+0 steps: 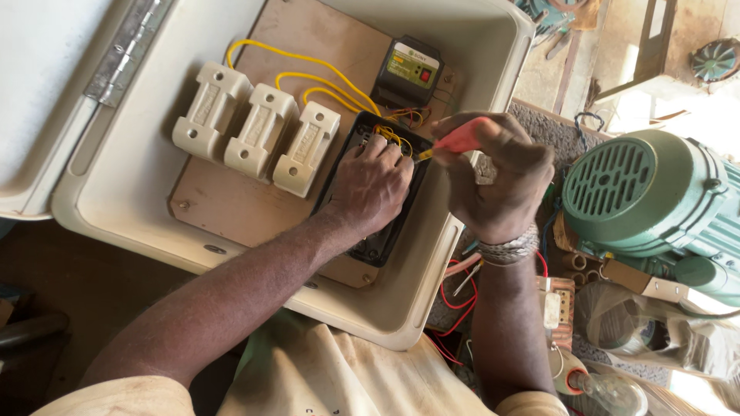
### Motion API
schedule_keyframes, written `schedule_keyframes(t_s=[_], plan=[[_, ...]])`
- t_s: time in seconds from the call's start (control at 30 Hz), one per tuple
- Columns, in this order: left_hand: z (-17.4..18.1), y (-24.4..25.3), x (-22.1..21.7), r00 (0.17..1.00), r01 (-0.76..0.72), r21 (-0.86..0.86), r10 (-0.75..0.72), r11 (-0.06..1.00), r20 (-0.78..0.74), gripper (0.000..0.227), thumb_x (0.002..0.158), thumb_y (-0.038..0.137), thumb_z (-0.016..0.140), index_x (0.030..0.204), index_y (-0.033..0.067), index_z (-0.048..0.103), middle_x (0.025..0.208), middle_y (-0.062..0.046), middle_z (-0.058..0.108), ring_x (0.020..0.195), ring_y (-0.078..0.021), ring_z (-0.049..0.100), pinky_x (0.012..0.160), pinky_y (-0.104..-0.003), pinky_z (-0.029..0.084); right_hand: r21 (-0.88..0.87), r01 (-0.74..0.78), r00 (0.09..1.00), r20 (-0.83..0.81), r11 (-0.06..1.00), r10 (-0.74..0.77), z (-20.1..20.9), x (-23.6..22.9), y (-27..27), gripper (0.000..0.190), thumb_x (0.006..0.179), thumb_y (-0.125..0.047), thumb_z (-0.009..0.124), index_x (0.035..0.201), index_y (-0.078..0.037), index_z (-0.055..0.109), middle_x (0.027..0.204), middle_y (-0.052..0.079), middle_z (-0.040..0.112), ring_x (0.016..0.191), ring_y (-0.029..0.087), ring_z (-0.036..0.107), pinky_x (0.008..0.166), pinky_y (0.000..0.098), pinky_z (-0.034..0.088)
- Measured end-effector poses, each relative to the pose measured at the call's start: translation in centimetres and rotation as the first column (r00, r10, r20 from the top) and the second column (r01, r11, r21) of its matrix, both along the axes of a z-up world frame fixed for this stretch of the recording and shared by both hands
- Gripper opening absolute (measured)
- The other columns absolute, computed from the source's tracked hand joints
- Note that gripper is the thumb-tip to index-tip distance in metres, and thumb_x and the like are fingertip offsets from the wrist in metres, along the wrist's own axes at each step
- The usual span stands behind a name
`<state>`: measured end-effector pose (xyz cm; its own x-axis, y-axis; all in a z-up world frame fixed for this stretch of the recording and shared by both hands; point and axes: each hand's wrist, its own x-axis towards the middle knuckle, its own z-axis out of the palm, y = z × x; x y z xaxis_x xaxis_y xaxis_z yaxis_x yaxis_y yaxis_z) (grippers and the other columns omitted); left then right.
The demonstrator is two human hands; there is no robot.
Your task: The person connects and secures wires to terminals inside an open electrical enclosure using a screwdriver. They strip wire ends, insert them into terminal blocks, and tighten screws to secure connections.
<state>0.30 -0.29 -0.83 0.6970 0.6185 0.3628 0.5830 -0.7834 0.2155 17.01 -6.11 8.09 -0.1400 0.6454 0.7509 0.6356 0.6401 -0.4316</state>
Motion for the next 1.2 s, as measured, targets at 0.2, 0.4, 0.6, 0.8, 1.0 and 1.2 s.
schedule_keyframes(t_s=[0.2,0.4,0.6,0.8,1.0,1.2], plan=[[0.0,0.1,0.0,1.000,0.007,0.003,-0.007,1.000,0.018,0.012,0.079,0.014,0.070,0.089,0.0065,0.069,0.086,-0.008,0.064,0.095,-0.0264,0.060,0.069,-0.043,0.053,-0.045,0.056,0.979,0.197,0.997,-0.046,2.1,-1.2,0.5,0.052,0.094,-0.004,0.084,0.135,-0.008,0.052,0.104,0.015,0.070,0.084,0.029,0.072,0.072,0.0393,0.059],[-0.3,0.1,0.1,0.999,-0.007,0.018,0.006,1.000,0.048,0.007,0.083,0.014,0.070,0.082,0.0081,0.067,0.086,-0.008,0.064,0.096,-0.0259,0.061,0.071,-0.043,0.053,-0.276,-0.242,0.953,0.111,0.930,0.281,5.0,0.5,1.4,0.040,0.100,0.008,0.066,0.134,-0.006,0.049,0.122,0.017,0.071,0.103,0.025,0.076,0.089,0.0344,0.064],[-0.3,0.2,0.1,1.000,0.002,-0.005,-0.002,1.000,0.016,0.004,0.079,0.011,0.069,0.079,0.0082,0.066,0.085,-0.008,0.065,0.095,-0.0261,0.061,0.069,-0.042,0.053,-0.156,0.121,0.990,0.095,0.980,-0.107,2.9,-1.4,0.8,0.044,0.102,0.009,0.071,0.138,-0.008,0.052,0.103,0.009,0.075,0.094,0.020,0.080,0.081,0.0292,0.067],[-0.1,0.2,0.0,0.998,-0.006,0.020,0.005,1.000,0.063,0.004,0.079,0.012,0.069,0.079,0.0090,0.066,0.086,-0.008,0.065,0.096,-0.0266,0.061,0.071,-0.043,0.053,-0.204,-0.004,0.996,0.087,0.979,0.023,4.3,-1.9,1.9,0.055,0.093,0.013,0.065,0.142,0.000,0.044,0.109,0.015,0.070,0.094,0.021,0.075,0.085,0.0316,0.065],[0.1,0.1,0.0,0.997,-0.016,-0.026,0.018,1.000,0.078,0.006,0.081,0.014,0.069,0.079,0.0092,0.066,0.086,-0.008,0.065,0.096,-0.0276,0.061,0.071,-0.044,0.053,-0.341,-0.325,0.932,0.044,0.882,0.361,6.9,0.2,2.8,0.039,0.100,0.017,0.064,0.131,0.000,0.048,0.115,0.017,0.069,0.108,0.026,0.072,0.095,0.0341,0.059],[-0.2,0.3,-0.1,0.997,-0.006,-0.028,0.008,1.000,0.071,0.005,0.080,0.013,0.070,0.079,0.0086,0.066,0.084,-0.008,0.064,0.095,-0.0267,0.061,0.070,-0.043,0.053,-0.221,-0.116,0.989,0.067,0.968,0.134,4.4,-0.1,2.1,0.034,0.104,0.014,0.064,0.130,-0.004,0.051,0.103,0.010,0.073,0.095,0.019,0.077,0.085,0.0277,0.062]])
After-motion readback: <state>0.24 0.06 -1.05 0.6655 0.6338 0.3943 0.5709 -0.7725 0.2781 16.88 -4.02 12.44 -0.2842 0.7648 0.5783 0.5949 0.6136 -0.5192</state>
